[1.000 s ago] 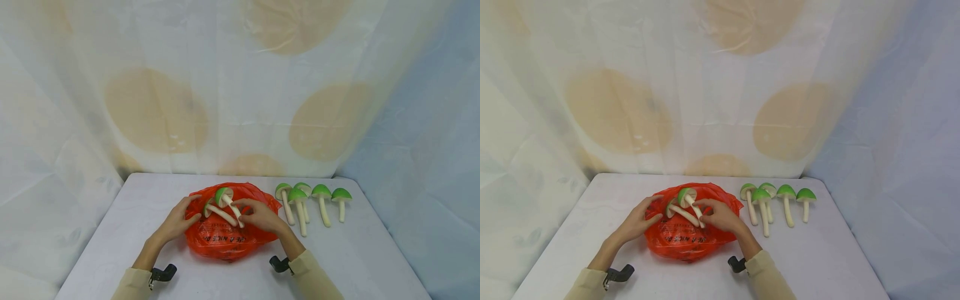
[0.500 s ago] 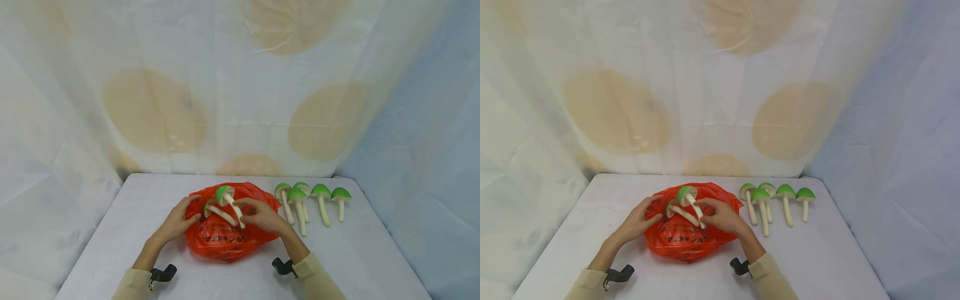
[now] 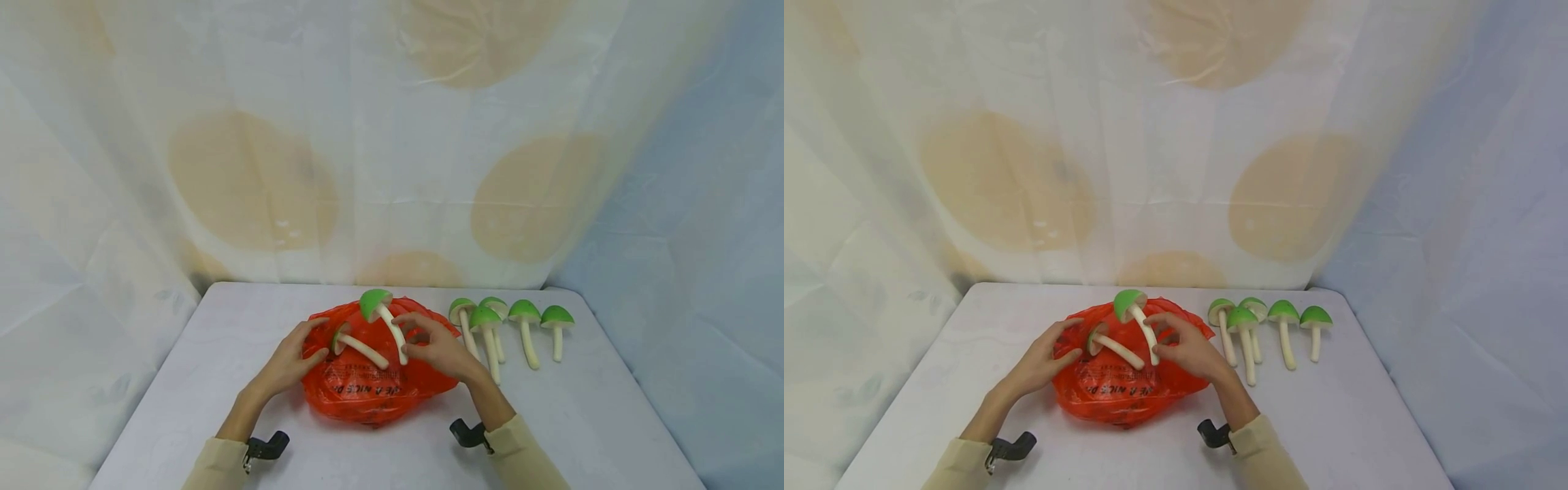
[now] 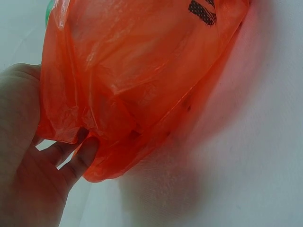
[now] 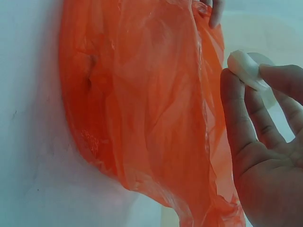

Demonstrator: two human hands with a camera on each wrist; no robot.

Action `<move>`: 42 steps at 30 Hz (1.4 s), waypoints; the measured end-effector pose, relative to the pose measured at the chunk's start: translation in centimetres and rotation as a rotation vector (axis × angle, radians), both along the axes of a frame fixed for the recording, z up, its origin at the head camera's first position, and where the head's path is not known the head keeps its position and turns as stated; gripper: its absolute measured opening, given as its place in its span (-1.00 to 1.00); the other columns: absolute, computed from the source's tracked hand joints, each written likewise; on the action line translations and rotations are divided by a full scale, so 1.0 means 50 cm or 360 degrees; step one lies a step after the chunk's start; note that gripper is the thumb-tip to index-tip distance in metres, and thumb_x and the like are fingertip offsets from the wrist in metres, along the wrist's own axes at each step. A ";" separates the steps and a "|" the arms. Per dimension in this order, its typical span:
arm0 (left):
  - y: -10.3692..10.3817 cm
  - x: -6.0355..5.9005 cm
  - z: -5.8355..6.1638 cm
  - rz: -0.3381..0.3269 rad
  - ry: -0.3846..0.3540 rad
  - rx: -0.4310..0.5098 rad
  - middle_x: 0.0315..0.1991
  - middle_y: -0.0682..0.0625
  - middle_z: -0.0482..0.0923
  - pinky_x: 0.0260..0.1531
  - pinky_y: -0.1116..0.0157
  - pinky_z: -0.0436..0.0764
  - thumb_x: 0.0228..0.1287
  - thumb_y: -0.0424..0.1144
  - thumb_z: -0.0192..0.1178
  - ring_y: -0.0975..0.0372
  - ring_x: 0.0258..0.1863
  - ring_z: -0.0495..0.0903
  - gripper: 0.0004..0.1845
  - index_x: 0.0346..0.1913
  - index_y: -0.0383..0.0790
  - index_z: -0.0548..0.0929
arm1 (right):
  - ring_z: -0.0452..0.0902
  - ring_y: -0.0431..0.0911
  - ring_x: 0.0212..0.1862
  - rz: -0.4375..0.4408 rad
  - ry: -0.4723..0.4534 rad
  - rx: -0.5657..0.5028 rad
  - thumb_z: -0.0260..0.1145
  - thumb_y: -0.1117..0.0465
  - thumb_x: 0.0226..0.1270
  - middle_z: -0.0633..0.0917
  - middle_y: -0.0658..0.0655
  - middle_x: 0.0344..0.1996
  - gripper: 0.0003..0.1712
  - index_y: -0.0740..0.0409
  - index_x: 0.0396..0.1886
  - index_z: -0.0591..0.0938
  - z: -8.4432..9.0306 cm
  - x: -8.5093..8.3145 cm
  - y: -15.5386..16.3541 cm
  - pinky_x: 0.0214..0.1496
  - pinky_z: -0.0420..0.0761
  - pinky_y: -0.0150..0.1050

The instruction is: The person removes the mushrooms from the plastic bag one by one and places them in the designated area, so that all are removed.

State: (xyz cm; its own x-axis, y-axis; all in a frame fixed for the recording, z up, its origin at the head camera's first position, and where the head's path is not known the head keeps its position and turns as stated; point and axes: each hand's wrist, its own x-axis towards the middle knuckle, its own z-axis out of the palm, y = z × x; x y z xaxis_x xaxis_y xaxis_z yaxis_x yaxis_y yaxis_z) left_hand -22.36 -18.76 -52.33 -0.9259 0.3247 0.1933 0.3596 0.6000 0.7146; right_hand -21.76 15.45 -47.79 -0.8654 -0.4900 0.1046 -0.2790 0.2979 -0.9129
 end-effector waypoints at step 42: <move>0.002 -0.002 0.000 -0.0027 0.0036 -0.0005 0.32 -0.06 0.44 0.24 -0.16 0.49 0.33 -0.19 0.35 -0.01 0.34 0.43 -0.33 0.45 -0.01 0.34 | 0.57 0.31 0.10 -0.0295 -0.0121 -0.0244 0.30 0.34 0.35 0.50 0.38 0.19 -0.44 -0.09 0.30 0.45 0.006 0.021 0.143 0.03 0.68 0.04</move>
